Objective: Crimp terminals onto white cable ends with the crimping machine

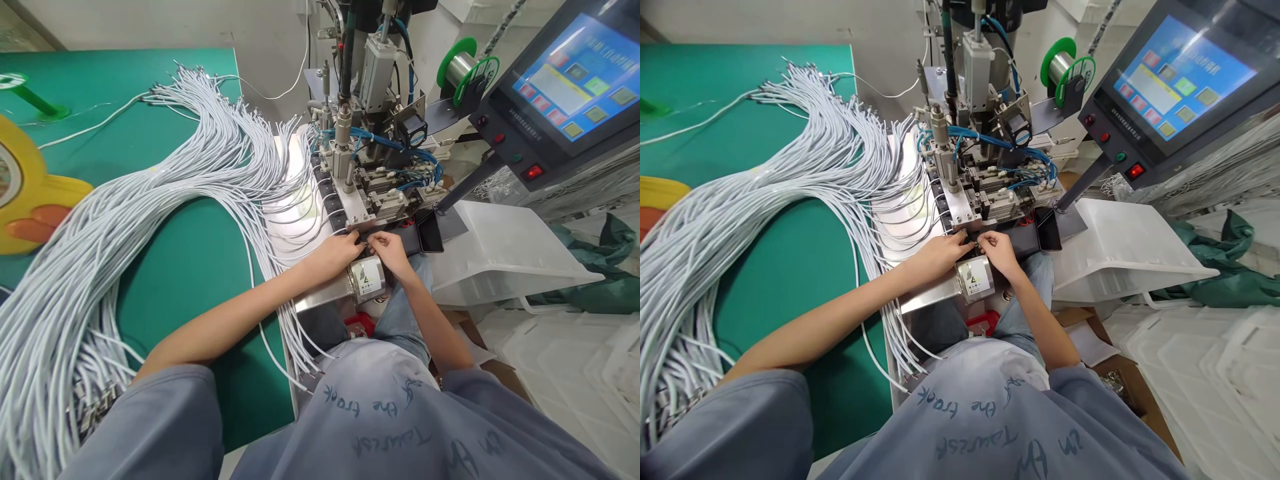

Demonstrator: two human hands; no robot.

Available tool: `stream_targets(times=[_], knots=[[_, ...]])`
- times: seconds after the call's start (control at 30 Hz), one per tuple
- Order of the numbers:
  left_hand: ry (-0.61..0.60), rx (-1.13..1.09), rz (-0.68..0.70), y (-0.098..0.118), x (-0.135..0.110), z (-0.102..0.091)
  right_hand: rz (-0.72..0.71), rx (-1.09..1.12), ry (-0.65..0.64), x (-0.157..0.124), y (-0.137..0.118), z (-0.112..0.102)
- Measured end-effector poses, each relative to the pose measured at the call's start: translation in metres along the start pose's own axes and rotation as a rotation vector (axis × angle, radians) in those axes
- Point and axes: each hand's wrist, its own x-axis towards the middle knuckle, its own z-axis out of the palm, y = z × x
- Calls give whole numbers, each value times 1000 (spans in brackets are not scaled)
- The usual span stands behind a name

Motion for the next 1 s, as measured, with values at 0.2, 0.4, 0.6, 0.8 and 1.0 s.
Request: stream_targets(times=[0.2, 0.4, 0.6, 0.8, 1.0], knots=[[42, -24, -54, 2, -2, -4, 4, -63, -122, 4, -1, -2], [-40, 0, -153, 5, -6, -17, -68, -108, -142, 1, 3, 1], [-21, 0, -198, 6, -9, -18, -125, -203, 79, 3, 8, -6], [-20, 2, -284, 3, -9, -15, -317, -214, 455, -59, -12, 6], [-53, 25, -408, 2, -9, -17, -175, -309, -429, -127, -15, 71]])
